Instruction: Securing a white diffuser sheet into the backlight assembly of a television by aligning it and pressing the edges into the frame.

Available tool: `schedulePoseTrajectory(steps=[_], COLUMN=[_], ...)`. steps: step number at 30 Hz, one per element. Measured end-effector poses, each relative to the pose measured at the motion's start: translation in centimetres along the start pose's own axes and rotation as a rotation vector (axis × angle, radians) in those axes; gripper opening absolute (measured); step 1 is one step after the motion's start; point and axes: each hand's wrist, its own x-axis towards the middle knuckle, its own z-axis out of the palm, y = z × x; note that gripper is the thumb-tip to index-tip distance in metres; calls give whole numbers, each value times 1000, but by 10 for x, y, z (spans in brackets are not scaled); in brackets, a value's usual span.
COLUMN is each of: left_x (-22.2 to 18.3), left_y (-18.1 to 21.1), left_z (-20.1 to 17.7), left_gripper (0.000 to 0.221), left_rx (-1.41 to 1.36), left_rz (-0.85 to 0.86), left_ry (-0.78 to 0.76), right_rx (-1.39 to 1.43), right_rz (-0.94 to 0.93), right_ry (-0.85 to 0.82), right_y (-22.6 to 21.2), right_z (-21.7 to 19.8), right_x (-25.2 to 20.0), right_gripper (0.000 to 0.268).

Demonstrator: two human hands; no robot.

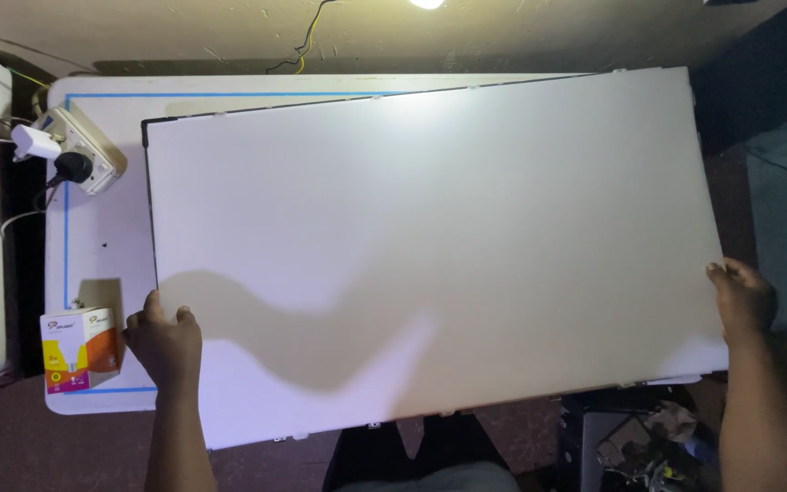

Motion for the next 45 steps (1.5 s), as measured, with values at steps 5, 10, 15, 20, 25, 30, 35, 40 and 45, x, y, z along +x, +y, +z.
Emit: schedulePoseTrajectory(steps=[5,10,15,20,25,30,35,40,45], left_x=[2,8,5,0,-8,-20,-25,-31,-60], left_y=[-7,1,8,24,13,5,24,1,-9], left_z=[-5,-18,-24,-31,-6,-3,-42,-51,-71], left_gripper=[57,53,58,64,66,62,41,24,41], left_rx=[38,-66,-23,55,146,40,-311,-1015,-476], left_rz=[13,-107,-115,-160,-143,-123,-373,-774,-627], left_ry=[-40,-111,-146,-217,-171,-66,-59,107,-65], right_rx=[-16,54,94,-12,-29,-419,-290,-74,-132], right_rz=[-29,12,-59,-80,-14,-4,-308,-932,-803], right_ry=[-3,-27,-24,-27,-114,-85,-77,-203,-386], right_y=[-8,-13,-15,-25,-50,-88,-138,-254,-357], right_z=[-7,-9,-9,-9,-8,-3,45,139,225], right_x=[-4,-5,-9,-8,-12,-31,-20,-20,4], right_gripper=[41,42,44,45,56,64,56,49,58])
